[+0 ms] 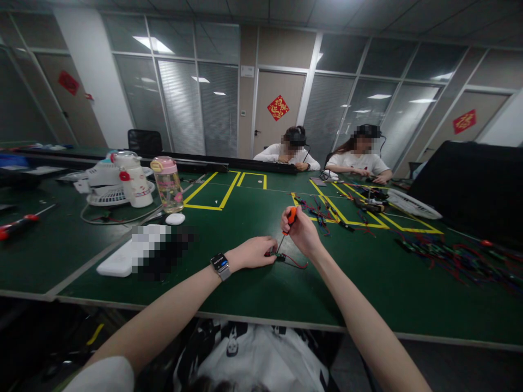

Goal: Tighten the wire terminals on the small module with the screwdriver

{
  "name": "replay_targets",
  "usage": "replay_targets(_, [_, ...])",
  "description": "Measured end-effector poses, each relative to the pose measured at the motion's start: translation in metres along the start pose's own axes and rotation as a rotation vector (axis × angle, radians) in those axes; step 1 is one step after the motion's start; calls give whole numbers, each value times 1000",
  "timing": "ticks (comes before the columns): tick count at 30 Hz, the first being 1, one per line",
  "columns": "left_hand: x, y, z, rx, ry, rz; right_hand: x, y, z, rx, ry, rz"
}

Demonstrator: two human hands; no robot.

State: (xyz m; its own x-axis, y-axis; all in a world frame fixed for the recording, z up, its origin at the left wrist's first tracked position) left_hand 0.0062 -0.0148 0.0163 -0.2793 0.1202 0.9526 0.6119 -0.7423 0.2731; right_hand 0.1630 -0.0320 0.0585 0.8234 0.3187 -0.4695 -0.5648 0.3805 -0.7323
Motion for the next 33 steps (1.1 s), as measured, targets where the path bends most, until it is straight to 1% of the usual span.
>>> replay_targets(6, [2,2,0,14,-15,0,-2,2,-1,8,-27,2])
replay_targets(12, [1,2,0,13,-10,19,2,6,-1,59,-39,-27])
replay_targets(21, [1,2,0,16,-12,15,1,5,0,46,-55,-52])
replay_targets(33, [3,3,-1,14,-13,-7,-6,-3,-3,-5,2,-20])
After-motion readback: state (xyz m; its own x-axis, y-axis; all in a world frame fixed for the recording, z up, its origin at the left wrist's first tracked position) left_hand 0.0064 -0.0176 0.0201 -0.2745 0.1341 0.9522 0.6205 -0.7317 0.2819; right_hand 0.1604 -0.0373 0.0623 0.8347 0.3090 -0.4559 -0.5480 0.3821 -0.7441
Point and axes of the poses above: each hand's wrist, its own z-axis towards the middle knuckle, its own x-axis out of the back of the hand, y = z × x, the point moved 1 cm from there along z, towards the middle knuckle, and after that the axes turned 8 degrees about x, right-handed, at the moved point
